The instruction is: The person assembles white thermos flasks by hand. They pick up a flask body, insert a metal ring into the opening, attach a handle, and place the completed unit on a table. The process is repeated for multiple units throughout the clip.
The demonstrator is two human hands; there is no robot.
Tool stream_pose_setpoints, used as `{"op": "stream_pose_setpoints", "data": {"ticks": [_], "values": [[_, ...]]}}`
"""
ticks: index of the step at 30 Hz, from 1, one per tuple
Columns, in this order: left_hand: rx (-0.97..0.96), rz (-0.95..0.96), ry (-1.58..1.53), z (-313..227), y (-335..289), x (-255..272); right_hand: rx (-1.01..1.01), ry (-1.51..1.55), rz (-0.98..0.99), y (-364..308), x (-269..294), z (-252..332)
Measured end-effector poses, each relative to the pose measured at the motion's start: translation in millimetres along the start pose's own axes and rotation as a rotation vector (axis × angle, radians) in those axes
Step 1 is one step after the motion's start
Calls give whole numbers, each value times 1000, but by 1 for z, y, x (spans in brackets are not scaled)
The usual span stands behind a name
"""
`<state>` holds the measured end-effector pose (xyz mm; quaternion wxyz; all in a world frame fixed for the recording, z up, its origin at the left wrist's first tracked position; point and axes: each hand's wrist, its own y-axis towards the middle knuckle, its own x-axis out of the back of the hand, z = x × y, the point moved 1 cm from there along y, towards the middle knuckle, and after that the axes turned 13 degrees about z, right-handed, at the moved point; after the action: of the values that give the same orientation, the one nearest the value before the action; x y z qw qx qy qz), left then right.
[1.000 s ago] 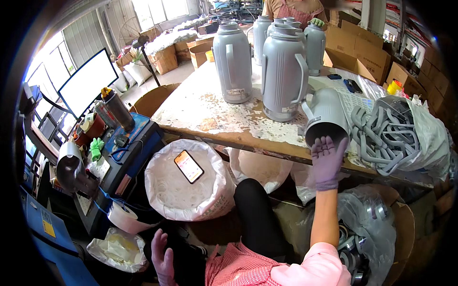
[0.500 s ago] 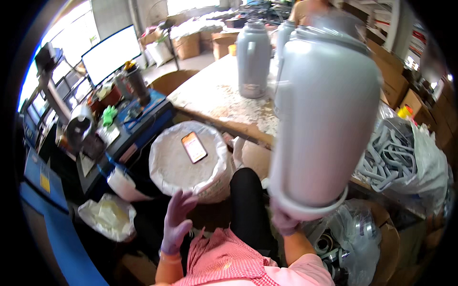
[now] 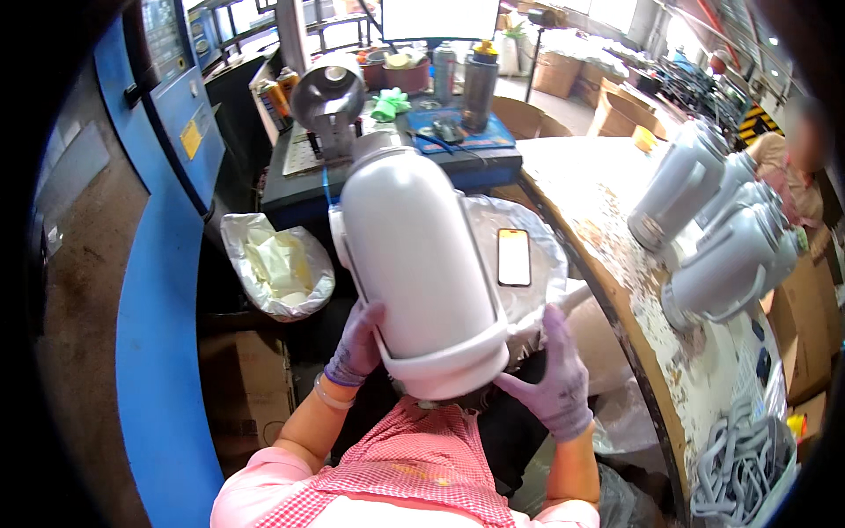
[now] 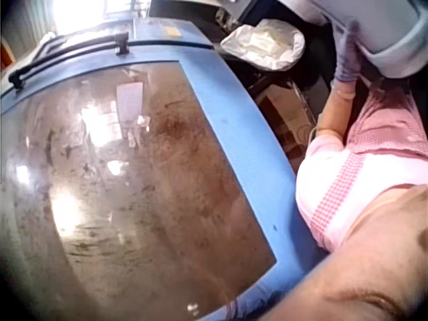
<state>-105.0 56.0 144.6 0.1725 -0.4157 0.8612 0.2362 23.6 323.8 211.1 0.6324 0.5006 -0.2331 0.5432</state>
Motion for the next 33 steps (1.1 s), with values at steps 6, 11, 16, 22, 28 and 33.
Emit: {"op": "stream_pose_setpoints", "data": {"ticks": [6, 11, 16, 22, 28, 33], "values": [[9, 129, 150, -112, 50, 45, -177, 1268, -83, -3, -76, -110], [-391, -573, 1184, -200, 175, 214, -13, 370, -192, 63, -50, -140], [152, -607, 1228, -234, 275, 278, -223, 515, -224, 183, -13, -107], [-578, -833, 1061, -258, 274, 296, 83, 547, -176, 349, -15, -36], [-657, -793, 1445, -210, 120, 241, 157, 301, -293, 510, -87, 7], [-403, -1214, 1511, -104, -57, 194, 172, 311, -260, 596, -160, 27]]}}
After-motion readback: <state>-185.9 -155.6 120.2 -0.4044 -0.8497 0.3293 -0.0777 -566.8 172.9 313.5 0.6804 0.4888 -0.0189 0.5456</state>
